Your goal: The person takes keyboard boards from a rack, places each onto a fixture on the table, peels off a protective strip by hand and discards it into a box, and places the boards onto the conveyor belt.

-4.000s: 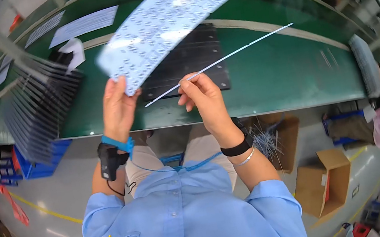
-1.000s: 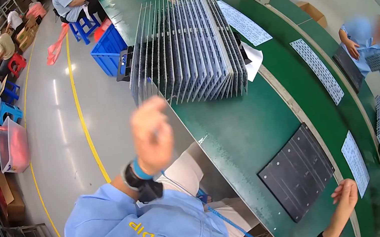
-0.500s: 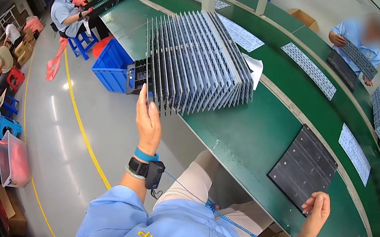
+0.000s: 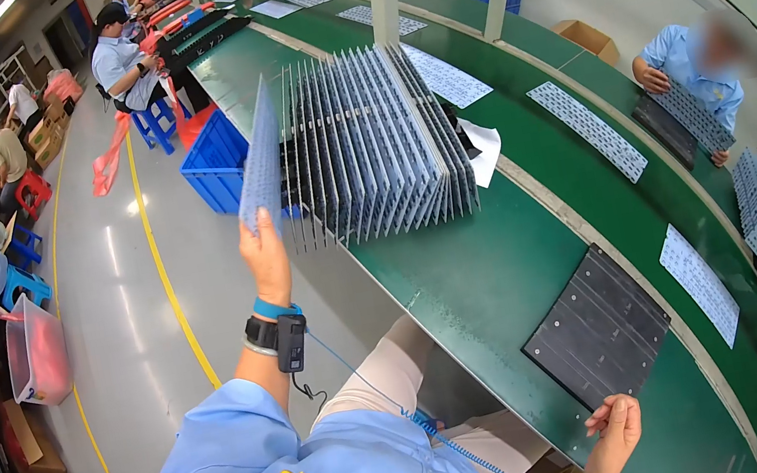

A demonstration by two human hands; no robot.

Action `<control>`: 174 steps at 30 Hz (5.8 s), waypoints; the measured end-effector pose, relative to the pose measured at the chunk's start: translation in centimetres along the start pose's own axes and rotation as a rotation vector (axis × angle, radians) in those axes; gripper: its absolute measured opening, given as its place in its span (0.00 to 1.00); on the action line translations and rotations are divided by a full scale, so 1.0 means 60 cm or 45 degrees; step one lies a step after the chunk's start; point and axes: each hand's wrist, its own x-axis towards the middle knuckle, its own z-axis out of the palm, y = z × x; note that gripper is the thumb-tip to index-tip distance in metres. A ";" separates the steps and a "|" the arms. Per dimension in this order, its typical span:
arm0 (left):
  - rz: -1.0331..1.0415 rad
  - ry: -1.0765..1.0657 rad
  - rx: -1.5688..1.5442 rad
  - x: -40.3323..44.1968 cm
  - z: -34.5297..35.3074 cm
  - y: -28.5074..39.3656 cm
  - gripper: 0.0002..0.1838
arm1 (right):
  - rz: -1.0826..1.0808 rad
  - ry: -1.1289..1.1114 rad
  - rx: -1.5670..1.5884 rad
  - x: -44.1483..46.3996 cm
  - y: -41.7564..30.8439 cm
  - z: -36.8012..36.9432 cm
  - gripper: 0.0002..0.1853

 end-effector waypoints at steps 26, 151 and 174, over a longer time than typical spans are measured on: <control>-0.932 -0.725 -1.578 -0.167 0.024 0.243 0.23 | 0.198 -0.515 0.697 0.006 -0.025 0.102 0.19; -0.368 -2.111 -0.631 -0.277 0.287 0.171 0.16 | 0.006 0.318 -0.574 0.029 0.036 -0.234 0.06; -0.453 -1.994 -0.596 -0.230 0.300 0.123 0.12 | 0.074 0.039 -0.429 0.071 0.046 -0.199 0.08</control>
